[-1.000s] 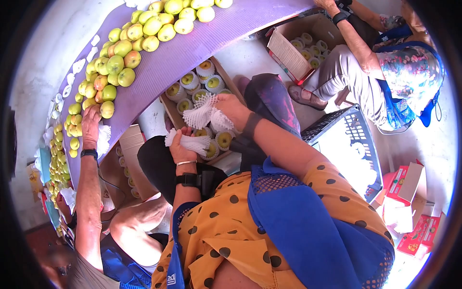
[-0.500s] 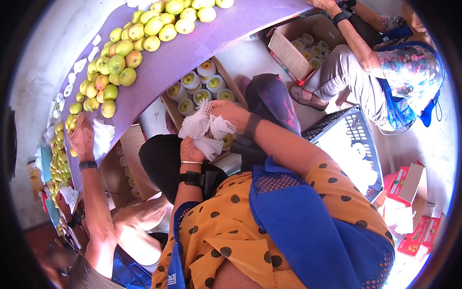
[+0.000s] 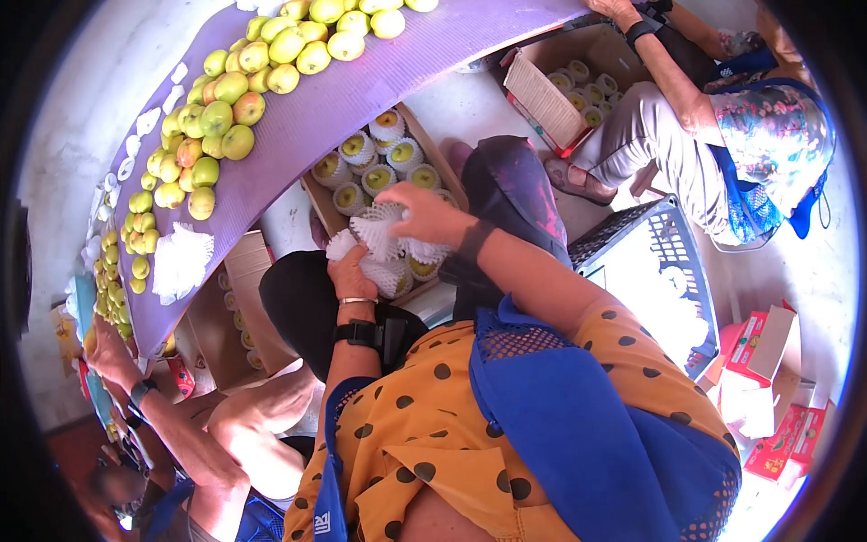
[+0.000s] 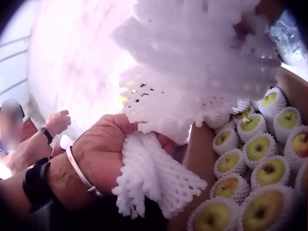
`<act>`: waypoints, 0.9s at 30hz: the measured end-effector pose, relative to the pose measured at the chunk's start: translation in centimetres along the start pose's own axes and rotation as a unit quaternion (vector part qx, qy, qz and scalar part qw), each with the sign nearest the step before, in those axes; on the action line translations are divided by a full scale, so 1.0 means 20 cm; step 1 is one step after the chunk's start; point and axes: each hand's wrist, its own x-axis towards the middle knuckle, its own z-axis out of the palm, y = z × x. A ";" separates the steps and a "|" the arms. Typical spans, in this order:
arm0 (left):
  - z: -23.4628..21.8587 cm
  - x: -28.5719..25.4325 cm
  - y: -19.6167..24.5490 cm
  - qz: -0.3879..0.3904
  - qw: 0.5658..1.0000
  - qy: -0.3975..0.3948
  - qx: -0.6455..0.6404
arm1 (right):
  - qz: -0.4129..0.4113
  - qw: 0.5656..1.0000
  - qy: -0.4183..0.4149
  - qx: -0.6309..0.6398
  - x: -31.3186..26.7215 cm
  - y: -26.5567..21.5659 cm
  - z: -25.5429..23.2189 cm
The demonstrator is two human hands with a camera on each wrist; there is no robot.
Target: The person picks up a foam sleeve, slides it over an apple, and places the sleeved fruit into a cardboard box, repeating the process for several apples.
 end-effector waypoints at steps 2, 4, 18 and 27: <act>-0.01 0.00 0.00 -0.028 0.997 -0.045 -0.048 | 0.016 0.999 -0.035 -0.008 -0.02 0.02 0.03; -0.02 -0.01 -0.01 -0.054 0.990 -0.088 -0.096 | 0.031 0.997 -0.070 -0.014 -0.01 0.00 0.03; -0.01 -0.01 -0.02 -0.200 0.937 -0.183 -0.220 | 0.261 0.860 -0.012 0.439 0.02 -0.02 0.01; 0.01 -0.07 0.06 -0.173 0.923 -0.202 -0.277 | 0.269 0.743 0.085 0.607 0.02 -0.02 -0.03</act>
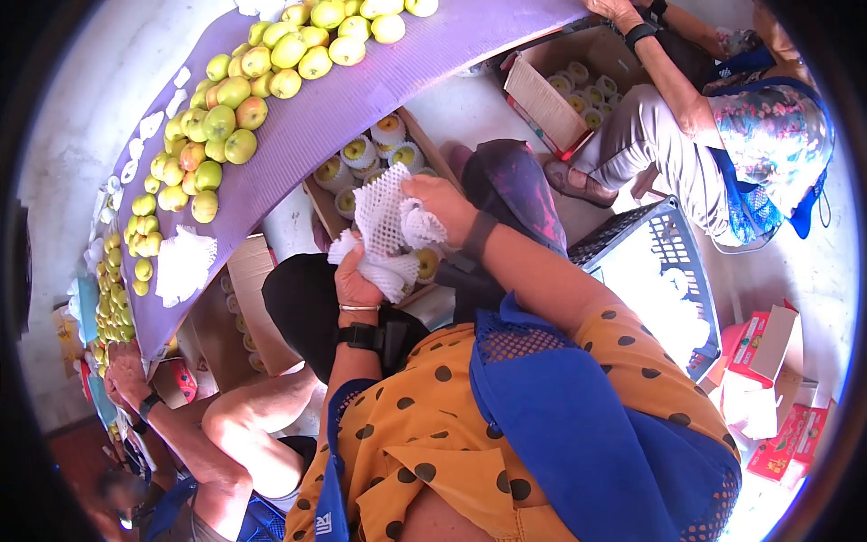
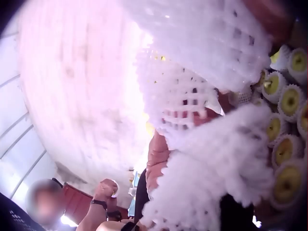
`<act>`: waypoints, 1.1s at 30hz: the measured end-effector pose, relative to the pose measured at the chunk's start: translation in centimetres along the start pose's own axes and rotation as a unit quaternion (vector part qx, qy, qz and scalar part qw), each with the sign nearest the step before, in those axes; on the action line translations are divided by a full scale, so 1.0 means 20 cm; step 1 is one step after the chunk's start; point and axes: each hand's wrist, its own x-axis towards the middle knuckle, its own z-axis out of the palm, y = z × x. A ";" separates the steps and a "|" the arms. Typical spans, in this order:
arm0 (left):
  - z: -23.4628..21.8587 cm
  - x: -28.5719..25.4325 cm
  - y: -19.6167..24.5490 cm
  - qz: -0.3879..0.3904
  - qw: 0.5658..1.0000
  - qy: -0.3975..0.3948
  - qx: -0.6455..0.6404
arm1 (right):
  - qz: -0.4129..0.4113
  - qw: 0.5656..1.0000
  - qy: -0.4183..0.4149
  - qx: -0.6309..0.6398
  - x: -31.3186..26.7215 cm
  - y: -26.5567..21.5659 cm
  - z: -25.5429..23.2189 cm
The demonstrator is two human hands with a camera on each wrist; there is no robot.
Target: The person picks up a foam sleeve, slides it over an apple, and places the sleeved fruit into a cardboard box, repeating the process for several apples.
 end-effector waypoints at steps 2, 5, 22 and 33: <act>-0.14 0.06 0.02 0.031 0.993 0.063 0.097 | -0.053 0.983 0.070 -0.164 0.00 -0.04 0.02; -0.08 0.03 0.07 0.146 0.960 0.098 0.217 | -0.115 0.923 0.127 -0.343 0.00 -0.03 -0.01; -0.06 0.03 -0.01 0.077 0.983 0.030 0.165 | -0.142 0.771 -0.057 -0.618 0.00 0.09 -0.01; 0.03 0.01 -0.07 0.049 0.983 -0.001 0.179 | -0.096 0.735 -0.095 -0.665 -0.01 0.13 0.00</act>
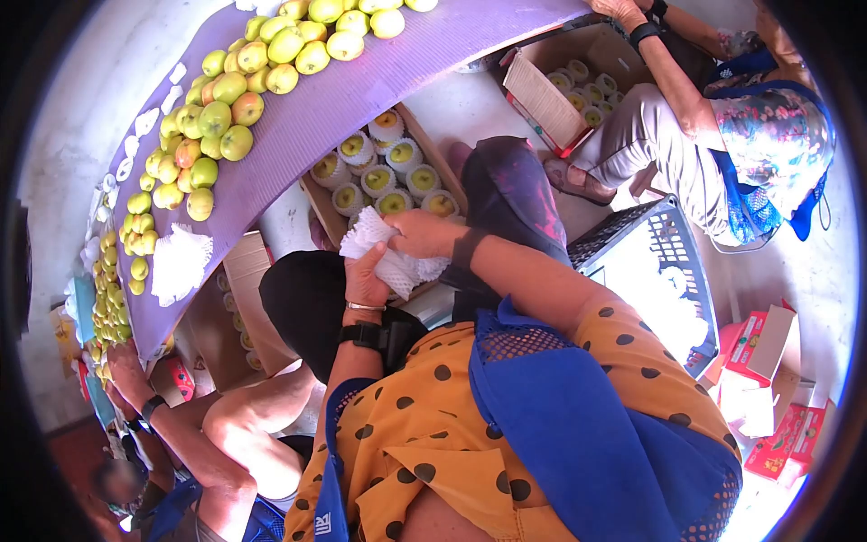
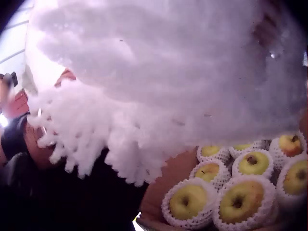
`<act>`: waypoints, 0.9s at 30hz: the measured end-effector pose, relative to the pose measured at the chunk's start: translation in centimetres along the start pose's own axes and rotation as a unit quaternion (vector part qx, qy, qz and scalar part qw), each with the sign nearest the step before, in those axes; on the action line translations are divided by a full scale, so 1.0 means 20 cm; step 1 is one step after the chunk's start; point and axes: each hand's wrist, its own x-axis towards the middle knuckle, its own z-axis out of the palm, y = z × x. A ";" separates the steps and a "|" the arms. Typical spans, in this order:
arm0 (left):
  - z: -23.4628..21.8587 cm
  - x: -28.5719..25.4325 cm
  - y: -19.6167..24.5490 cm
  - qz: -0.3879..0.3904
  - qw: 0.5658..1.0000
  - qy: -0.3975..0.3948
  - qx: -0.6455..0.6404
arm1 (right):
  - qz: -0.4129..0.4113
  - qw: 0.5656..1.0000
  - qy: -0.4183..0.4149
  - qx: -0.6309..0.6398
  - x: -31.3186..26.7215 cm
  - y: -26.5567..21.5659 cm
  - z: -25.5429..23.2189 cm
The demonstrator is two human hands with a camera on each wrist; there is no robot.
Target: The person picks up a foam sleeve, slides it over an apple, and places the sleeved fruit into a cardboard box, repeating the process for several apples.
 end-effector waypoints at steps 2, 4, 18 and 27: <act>-0.01 0.00 -0.01 -0.015 1.000 0.007 0.019 | -0.005 1.000 0.006 -0.013 0.00 0.00 0.01; -0.02 0.00 -0.01 -0.080 0.997 -0.009 -0.011 | 0.005 0.998 -0.044 -0.040 0.00 -0.01 0.01; -0.08 0.03 -0.03 -0.058 0.994 -0.088 -0.021 | 0.035 0.993 -0.114 0.016 -0.01 -0.02 -0.04; -0.05 0.00 -0.02 0.004 0.998 -0.050 -0.033 | 0.023 0.992 -0.122 -0.040 -0.02 0.00 0.08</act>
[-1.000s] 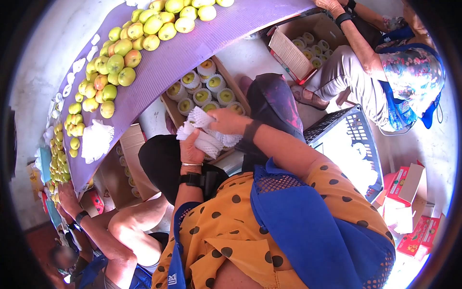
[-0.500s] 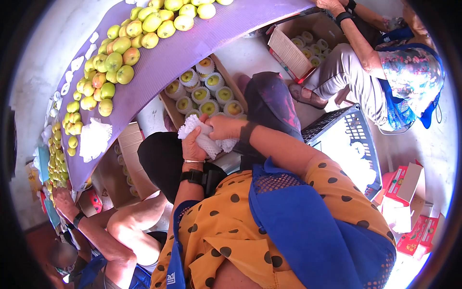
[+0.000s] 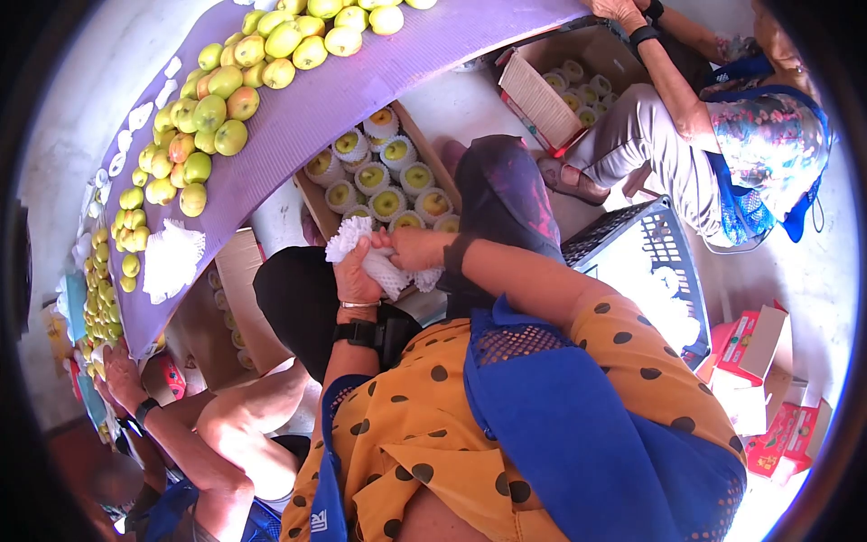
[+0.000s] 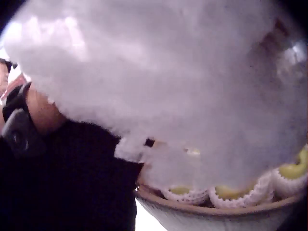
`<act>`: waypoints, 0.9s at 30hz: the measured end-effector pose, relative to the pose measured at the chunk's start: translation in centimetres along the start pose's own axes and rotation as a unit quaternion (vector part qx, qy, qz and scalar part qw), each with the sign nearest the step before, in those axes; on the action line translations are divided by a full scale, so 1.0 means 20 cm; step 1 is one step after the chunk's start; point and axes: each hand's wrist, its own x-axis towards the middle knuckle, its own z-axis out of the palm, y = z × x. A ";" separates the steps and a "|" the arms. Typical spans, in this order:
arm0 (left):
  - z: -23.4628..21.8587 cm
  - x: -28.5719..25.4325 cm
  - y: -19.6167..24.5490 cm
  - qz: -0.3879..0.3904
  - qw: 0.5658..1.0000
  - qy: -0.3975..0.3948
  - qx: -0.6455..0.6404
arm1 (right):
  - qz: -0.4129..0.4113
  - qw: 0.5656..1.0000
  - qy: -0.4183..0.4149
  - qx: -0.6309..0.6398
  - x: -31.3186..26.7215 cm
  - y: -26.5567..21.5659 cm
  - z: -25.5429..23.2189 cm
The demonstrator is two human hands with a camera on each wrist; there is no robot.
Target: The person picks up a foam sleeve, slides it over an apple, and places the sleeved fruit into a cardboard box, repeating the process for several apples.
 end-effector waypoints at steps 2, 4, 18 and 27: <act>-0.01 0.00 -0.01 0.028 0.999 0.017 -0.003 | 0.041 0.995 -0.048 -0.074 0.01 0.00 0.02; -0.01 0.02 -0.01 0.070 0.995 0.063 0.013 | -0.049 0.998 -0.012 -0.043 0.02 0.03 0.05; -0.02 -0.01 -0.03 -0.036 0.992 0.068 0.097 | 0.109 0.851 0.297 0.418 0.07 0.12 -0.06; 0.06 0.01 -0.05 -0.079 0.993 0.088 0.024 | 0.002 0.876 0.260 0.407 0.08 0.12 -0.02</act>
